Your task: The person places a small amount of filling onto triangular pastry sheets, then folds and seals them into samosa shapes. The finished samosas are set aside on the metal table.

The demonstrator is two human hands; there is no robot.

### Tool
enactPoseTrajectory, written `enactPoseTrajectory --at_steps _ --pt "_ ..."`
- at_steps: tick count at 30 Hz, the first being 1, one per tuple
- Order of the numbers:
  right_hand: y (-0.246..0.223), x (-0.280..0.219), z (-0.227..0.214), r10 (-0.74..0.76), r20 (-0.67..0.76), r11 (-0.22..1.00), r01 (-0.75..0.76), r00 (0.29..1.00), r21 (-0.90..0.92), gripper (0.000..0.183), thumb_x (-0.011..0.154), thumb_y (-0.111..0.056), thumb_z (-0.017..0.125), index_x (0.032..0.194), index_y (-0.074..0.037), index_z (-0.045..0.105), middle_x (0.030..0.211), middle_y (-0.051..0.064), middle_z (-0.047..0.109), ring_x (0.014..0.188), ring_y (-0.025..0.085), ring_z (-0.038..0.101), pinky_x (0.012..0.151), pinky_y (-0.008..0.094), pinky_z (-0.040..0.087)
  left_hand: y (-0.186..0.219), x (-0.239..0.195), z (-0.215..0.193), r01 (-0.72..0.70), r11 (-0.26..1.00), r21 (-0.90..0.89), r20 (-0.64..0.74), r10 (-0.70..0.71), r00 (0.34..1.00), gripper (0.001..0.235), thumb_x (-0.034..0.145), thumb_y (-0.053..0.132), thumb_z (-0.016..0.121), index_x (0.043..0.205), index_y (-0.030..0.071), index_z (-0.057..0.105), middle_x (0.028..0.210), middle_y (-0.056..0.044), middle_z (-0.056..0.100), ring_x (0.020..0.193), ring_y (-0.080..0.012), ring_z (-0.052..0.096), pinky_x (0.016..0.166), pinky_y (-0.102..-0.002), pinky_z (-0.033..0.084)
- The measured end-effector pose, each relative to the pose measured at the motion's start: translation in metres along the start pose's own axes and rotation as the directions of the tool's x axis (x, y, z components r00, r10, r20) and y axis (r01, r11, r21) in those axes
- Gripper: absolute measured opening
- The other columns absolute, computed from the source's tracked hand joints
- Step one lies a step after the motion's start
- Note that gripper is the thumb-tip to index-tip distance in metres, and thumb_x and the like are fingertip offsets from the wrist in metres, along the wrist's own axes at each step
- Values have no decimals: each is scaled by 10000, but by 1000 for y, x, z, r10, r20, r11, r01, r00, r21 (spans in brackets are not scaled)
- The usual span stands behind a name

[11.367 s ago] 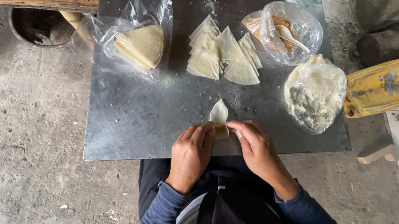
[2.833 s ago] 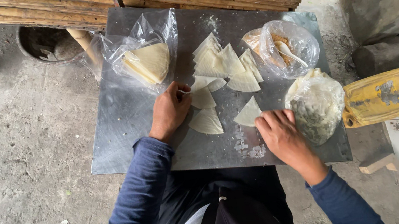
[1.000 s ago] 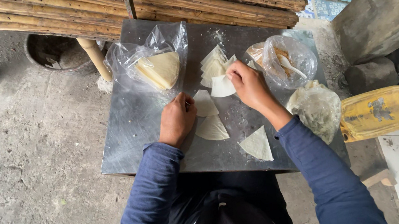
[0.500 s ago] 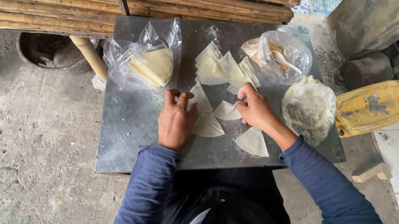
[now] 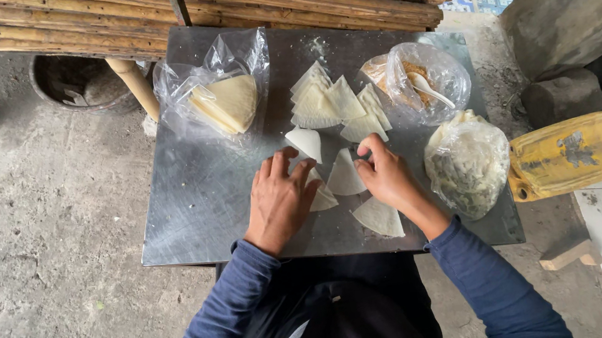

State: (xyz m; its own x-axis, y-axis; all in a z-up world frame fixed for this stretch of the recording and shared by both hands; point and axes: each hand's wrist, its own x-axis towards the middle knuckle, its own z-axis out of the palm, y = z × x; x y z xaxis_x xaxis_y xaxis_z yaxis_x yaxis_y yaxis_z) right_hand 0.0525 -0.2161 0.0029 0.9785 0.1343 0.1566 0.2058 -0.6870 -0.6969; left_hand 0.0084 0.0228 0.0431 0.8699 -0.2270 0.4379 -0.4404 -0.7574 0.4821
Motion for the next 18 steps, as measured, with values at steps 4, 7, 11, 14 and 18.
enactPoseTrajectory --at_steps 4,7,11,14,18 --pt "-15 -8 -4 -70 -33 971 61 997 -230 258 927 -117 674 1119 -61 511 881 166 630 760 388 676 659 480 524 -6 7 13 5 1000 15 -19 -5 1000 461 879 191 727 1326 130 628 1350 -147 546 1145 -351 574 953 -449 493" --pt "-29 -14 -7 -100 -32 947 86 994 -309 238 907 -93 673 1108 -62 549 1043 193 586 812 397 662 667 488 523 -18 19 28 -6 1000 15 -72 7 997 476 922 161 703 1374 107 563 1411 -178 541 1173 -363 570 984 -451 487" --pt "-31 -22 -4 -284 -56 902 247 957 -354 173 911 -51 651 1081 -81 643 1049 162 580 899 350 667 757 453 541 -32 40 37 -1 1000 7 17 1 1000 520 933 153 697 1423 114 525 1340 -152 593 1157 -358 585 966 -456 491" --pt "-27 -27 -2 -370 -71 866 317 926 -386 182 905 -43 650 1081 -68 689 1025 150 597 908 347 659 798 450 537 -43 48 36 55 998 12 181 -57 982 578 872 147 714 1421 106 538 1204 -127 627 1092 -352 598 953 -466 497" --pt "-21 -29 -2 -218 5 932 210 976 -297 195 960 -79 636 1148 -44 672 951 149 603 850 314 657 758 424 532 -58 42 30 31 995 -99 167 -14 986 501 847 110 738 1334 96 620 1175 -150 616 1052 -364 621 909 -451 526"
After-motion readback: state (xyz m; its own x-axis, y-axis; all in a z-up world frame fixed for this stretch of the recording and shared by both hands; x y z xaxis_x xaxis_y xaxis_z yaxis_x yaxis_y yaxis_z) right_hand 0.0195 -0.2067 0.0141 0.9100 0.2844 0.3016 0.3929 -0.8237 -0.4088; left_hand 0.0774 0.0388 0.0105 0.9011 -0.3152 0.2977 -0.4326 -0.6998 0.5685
